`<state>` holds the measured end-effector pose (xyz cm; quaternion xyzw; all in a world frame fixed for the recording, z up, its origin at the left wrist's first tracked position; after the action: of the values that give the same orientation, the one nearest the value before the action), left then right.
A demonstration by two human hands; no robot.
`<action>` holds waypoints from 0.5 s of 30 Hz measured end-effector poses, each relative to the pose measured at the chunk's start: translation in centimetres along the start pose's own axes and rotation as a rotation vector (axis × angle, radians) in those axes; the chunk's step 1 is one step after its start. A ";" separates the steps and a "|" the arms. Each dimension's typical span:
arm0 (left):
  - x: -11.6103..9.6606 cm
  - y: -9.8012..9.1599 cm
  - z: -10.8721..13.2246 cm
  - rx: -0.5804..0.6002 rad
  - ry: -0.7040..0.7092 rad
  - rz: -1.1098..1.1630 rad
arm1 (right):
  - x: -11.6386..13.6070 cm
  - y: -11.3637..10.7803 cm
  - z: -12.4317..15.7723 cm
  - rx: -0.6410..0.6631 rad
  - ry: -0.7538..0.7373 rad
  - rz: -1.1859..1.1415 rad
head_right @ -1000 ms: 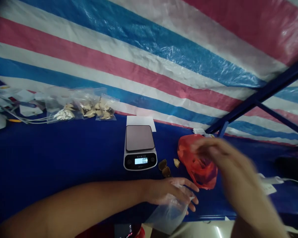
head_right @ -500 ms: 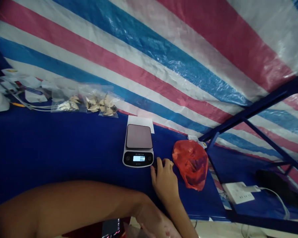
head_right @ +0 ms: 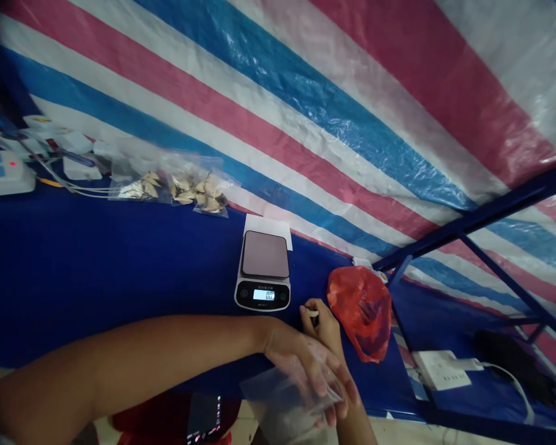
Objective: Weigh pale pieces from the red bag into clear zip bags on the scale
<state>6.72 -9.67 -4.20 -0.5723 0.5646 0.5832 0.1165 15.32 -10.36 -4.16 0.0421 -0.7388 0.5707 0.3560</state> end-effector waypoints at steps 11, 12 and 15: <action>-4.2 -2.8 2.9 -0.307 0.330 -0.032 | 7.9 -9.6 -3.1 -0.216 0.046 -0.375; -4.6 -2.8 3.0 -0.329 0.357 -0.041 | 8.6 -9.6 -3.1 -0.187 0.010 -0.285; -5.3 -2.7 2.9 -0.380 0.393 -0.059 | 9.6 -9.1 -2.9 -0.096 -0.045 -0.136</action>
<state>8.97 -3.79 -2.24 -0.7024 0.4399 0.5527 -0.0877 13.87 -7.64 9.07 0.0881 -0.7685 0.5080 0.3788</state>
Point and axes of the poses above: each hand's wrist, its own z-axis away from the middle knuckle, its own y-axis out of the palm, x = y × z, the point moved 5 cm from there along -z, towards the middle knuckle, and after that the axes turned 6 degrees about x, right-handed, at the moved point
